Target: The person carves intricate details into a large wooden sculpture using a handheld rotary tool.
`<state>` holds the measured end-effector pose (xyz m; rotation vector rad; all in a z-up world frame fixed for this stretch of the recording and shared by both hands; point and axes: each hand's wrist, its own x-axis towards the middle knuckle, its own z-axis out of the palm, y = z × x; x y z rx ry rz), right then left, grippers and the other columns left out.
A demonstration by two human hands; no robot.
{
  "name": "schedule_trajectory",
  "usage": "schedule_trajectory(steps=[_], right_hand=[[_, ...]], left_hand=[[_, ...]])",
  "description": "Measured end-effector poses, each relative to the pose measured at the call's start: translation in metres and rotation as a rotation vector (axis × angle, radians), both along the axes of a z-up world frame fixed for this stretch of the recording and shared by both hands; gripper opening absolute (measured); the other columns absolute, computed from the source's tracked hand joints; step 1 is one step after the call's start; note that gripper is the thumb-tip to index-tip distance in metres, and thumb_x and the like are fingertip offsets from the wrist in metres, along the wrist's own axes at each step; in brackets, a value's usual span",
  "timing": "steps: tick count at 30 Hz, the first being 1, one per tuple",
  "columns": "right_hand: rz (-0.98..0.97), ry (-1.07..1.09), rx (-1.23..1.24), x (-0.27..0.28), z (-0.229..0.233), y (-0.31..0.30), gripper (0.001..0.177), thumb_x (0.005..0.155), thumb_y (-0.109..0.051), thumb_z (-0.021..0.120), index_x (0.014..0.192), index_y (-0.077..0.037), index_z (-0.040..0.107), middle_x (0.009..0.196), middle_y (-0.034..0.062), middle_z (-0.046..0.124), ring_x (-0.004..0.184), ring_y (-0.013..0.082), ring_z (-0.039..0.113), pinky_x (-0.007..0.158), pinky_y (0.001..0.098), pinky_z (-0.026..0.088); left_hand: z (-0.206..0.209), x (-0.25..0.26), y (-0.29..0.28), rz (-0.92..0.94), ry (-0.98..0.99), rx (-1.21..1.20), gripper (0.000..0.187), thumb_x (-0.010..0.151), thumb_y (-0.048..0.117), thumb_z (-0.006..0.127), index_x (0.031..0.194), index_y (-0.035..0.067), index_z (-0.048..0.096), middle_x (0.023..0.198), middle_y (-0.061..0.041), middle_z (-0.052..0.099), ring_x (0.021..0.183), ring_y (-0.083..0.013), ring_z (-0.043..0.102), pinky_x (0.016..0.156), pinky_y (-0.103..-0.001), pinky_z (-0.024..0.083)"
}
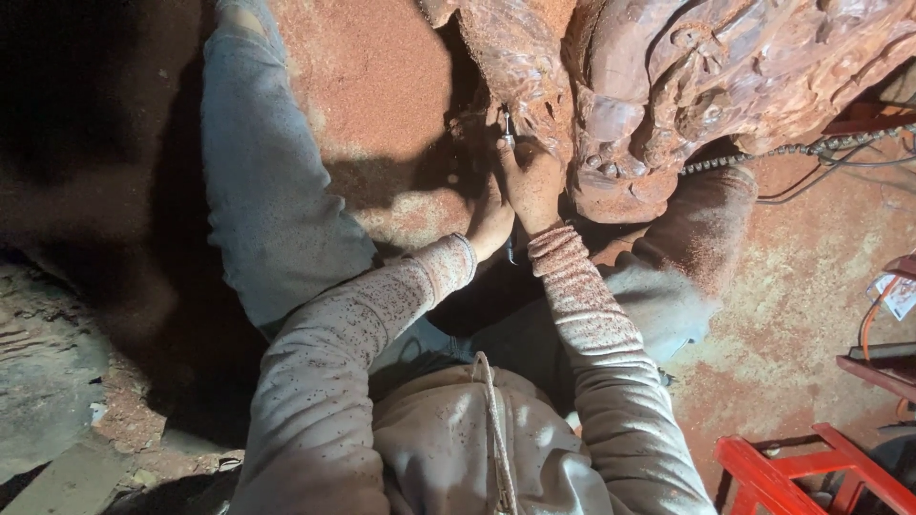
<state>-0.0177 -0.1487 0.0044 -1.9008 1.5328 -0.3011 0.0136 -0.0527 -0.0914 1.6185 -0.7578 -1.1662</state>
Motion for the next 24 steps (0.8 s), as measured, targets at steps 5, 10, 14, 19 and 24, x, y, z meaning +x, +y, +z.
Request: schedule_trajectory(steps=[5,10,14,19,24], right_hand=[[-0.036,0.029,0.02,0.009,0.011,0.0,0.043,0.1,-0.05,0.064,0.09,-0.011,0.08,0.081,0.0141,0.076,0.09,0.0354,0.074,0.072,0.0439,0.055],[-0.017,0.054,0.041,0.008,0.01,-0.001,0.046,0.101,-0.051,0.061,0.092,-0.011,0.079,0.08,0.0159,0.076,0.091,0.0384,0.074,0.074,0.0466,0.055],[-0.019,0.048,0.04,0.006,0.01,-0.001,0.045,0.1,-0.051,0.063,0.09,-0.011,0.079,0.077,0.0161,0.075,0.089,0.0372,0.075,0.071,0.0441,0.055],[-0.042,-0.022,0.042,0.01,0.017,-0.001,0.045,0.101,-0.048,0.064,0.088,-0.007,0.077,0.076,0.019,0.074,0.088,0.0381,0.075,0.07,0.0438,0.054],[-0.017,-0.001,0.043,0.008,0.011,-0.002,0.044,0.101,-0.049,0.063,0.089,-0.009,0.077,0.077,0.0182,0.074,0.087,0.0396,0.074,0.069,0.0442,0.054]], left_hand=[[0.015,0.011,-0.004,-0.029,0.014,0.043,0.054,0.11,0.028,0.035,0.152,-0.005,0.024,0.151,-0.037,0.04,0.144,-0.0448,0.037,0.125,-0.054,0.026],[0.024,0.01,-0.002,-0.032,-0.011,0.044,0.053,0.11,0.026,0.038,0.152,-0.004,0.025,0.15,-0.037,0.039,0.144,-0.0454,0.037,0.125,-0.055,0.025],[0.034,0.012,-0.005,-0.016,0.002,0.064,0.056,0.109,0.031,0.036,0.152,-0.004,0.025,0.149,-0.036,0.042,0.143,-0.0437,0.039,0.124,-0.053,0.029],[-0.005,0.004,-0.004,-0.024,-0.086,0.015,0.054,0.11,0.028,0.035,0.152,-0.004,0.026,0.148,-0.036,0.043,0.142,-0.0422,0.041,0.122,-0.052,0.032],[0.029,0.014,-0.009,-0.027,-0.073,0.09,0.057,0.11,0.032,0.039,0.153,-0.001,0.024,0.152,-0.036,0.039,0.143,-0.0463,0.039,0.123,-0.056,0.029]])
